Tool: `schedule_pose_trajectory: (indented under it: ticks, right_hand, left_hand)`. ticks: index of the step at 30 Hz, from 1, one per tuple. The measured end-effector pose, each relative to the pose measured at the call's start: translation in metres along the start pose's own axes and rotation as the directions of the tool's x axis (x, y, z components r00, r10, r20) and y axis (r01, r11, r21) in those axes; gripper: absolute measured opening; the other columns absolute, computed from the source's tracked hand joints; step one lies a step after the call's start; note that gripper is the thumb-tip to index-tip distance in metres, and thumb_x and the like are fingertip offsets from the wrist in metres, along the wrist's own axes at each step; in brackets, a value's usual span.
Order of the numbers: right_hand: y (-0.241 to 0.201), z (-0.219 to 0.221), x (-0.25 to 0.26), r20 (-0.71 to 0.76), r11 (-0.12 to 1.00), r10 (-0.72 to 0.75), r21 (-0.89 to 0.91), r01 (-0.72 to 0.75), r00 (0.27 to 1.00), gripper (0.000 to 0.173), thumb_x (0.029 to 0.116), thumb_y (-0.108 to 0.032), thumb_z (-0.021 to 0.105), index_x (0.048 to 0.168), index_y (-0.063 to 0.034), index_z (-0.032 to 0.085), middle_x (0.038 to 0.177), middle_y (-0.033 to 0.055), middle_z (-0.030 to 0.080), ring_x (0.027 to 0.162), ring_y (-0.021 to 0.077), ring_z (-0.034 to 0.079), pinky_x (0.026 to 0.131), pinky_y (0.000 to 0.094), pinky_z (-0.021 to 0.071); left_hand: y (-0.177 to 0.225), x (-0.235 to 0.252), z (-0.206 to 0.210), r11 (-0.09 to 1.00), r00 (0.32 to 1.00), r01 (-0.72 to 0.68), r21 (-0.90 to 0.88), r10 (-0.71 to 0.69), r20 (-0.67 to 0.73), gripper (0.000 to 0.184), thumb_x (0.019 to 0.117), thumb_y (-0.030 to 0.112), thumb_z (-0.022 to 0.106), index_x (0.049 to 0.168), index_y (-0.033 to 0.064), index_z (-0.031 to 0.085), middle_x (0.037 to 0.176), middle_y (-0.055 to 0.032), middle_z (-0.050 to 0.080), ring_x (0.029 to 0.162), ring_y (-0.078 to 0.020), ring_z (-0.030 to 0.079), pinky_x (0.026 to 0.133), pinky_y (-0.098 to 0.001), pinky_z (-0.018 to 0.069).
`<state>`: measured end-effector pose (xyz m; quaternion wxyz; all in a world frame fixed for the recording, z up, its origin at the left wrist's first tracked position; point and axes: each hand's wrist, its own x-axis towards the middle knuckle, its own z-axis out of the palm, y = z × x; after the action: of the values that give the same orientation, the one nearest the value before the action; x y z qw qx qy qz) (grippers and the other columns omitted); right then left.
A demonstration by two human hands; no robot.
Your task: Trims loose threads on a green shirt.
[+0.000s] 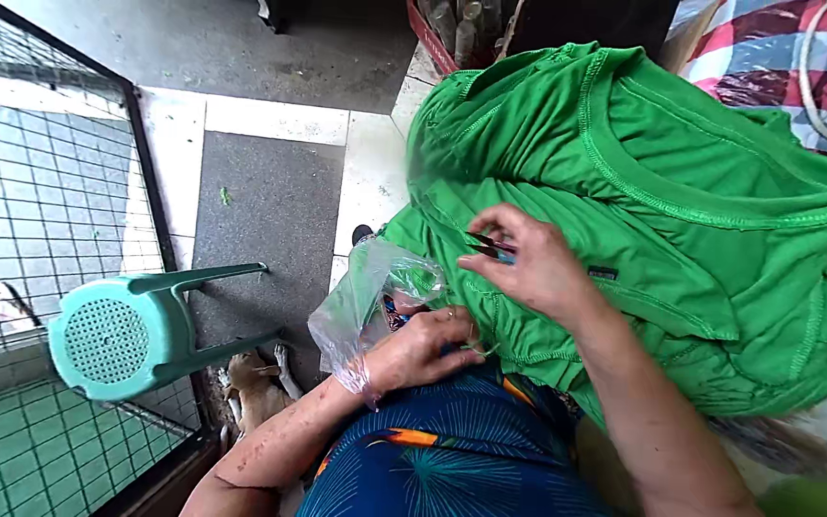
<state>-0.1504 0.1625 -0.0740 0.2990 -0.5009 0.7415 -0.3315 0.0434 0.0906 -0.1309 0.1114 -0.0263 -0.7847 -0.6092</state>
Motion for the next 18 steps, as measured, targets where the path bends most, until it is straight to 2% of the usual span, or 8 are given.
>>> schedule_pose_trajectory:
  ticks: [4,6,8,11,13,14,16,18]
  right_hand:
    - [-0.018,0.041,0.049,0.464,0.964,0.203,-0.251,-0.092,0.862,0.068,0.0876,-0.038,0.082,0.139,-0.0032,0.055,0.112,0.0242,0.067,0.103,0.0429,0.066,0.085,0.0622,0.0518]
    - [-0.008,0.063,0.056,0.568,0.930,0.293,-0.357,-0.090,0.769,0.050,0.0925,-0.014,0.074,0.137,-0.0015,0.055,0.114,0.0271,0.067,0.108,0.0467,0.065,0.088,0.0650,0.0493]
    - [-0.002,0.069,0.055,0.551,0.924,0.326,-0.356,-0.136,0.768,0.035,0.0935,0.002,0.063,0.129,0.0003,0.060,0.113,0.0269,0.068,0.109,0.0463,0.065,0.089,0.0644,0.0496]
    - [-0.003,0.059,0.050,0.480,0.952,0.278,-0.252,-0.173,0.832,0.028,0.0940,0.003,0.061,0.122,0.0006,0.063,0.104,0.0247,0.069,0.102,0.0438,0.067,0.083,0.0633,0.0515]
    - [-0.003,0.053,0.050,0.452,0.963,0.245,-0.217,-0.161,0.858,0.025,0.0952,0.002,0.061,0.120,0.0012,0.063,0.103,0.0239,0.069,0.100,0.0421,0.068,0.083,0.0614,0.0515]
    - [0.000,0.052,0.050,0.437,0.967,0.233,-0.196,-0.161,0.869,0.024,0.0957,0.002,0.061,0.119,0.0022,0.063,0.102,0.0238,0.069,0.099,0.0415,0.068,0.083,0.0604,0.0517]
    - [0.007,0.052,0.049,0.414,0.974,0.218,-0.153,-0.169,0.884,0.022,0.0962,0.000,0.060,0.118,0.0030,0.064,0.098,0.0224,0.069,0.094,0.0390,0.067,0.082,0.0581,0.0520]
    - [0.010,0.053,0.049,0.408,0.982,0.187,-0.115,-0.153,0.894,0.021,0.0972,-0.005,0.064,0.117,0.0033,0.064,0.095,0.0217,0.068,0.090,0.0377,0.067,0.080,0.0570,0.0522]
  left_hand:
    - [0.013,0.000,-0.005,1.000,0.998,-0.014,0.026,0.012,0.056,0.023,0.1006,0.014,0.062,0.090,-0.0048,0.069,0.092,-0.0185,0.068,0.094,-0.0176,0.065,0.088,-0.0209,0.0499]
    - [0.017,-0.010,-0.015,0.982,0.997,0.075,0.174,-0.078,0.011,0.020,0.0995,0.013,0.062,0.091,-0.0037,0.069,0.092,-0.0177,0.069,0.091,-0.0198,0.067,0.086,-0.0247,0.0527]
    - [0.015,-0.023,-0.027,0.861,0.952,0.307,0.405,-0.282,-0.123,0.015,0.0957,0.007,0.062,0.091,-0.0045,0.071,0.090,-0.0184,0.070,0.082,-0.0258,0.070,0.077,-0.0361,0.0587]
    - [0.005,-0.036,-0.053,0.456,0.627,0.741,0.492,-0.732,-0.265,0.019,0.1009,0.003,0.055,0.107,-0.0105,0.068,0.109,-0.0296,0.067,0.102,-0.0445,0.067,0.091,-0.0582,0.0527]
    - [-0.003,-0.039,-0.069,0.274,0.433,0.836,0.476,-0.862,-0.264,0.028,0.1029,0.003,0.053,0.126,-0.0103,0.062,0.127,-0.0332,0.061,0.119,-0.0493,0.060,0.102,-0.0633,0.0450]
    - [-0.005,-0.040,-0.074,0.247,0.400,0.848,0.469,-0.879,-0.259,0.034,0.1031,0.003,0.053,0.135,-0.0092,0.057,0.134,-0.0334,0.058,0.125,-0.0498,0.057,0.105,-0.0642,0.0419]
    - [-0.009,-0.045,-0.077,0.313,0.476,0.833,0.457,-0.827,-0.301,0.040,0.1009,0.001,0.056,0.140,-0.0054,0.054,0.137,-0.0305,0.058,0.127,-0.0472,0.057,0.106,-0.0636,0.0426]
    - [-0.008,-0.047,-0.075,0.387,0.559,0.804,0.451,-0.750,-0.352,0.028,0.1008,0.003,0.059,0.126,-0.0091,0.064,0.119,-0.0312,0.066,0.113,-0.0482,0.064,0.098,-0.0648,0.0468]
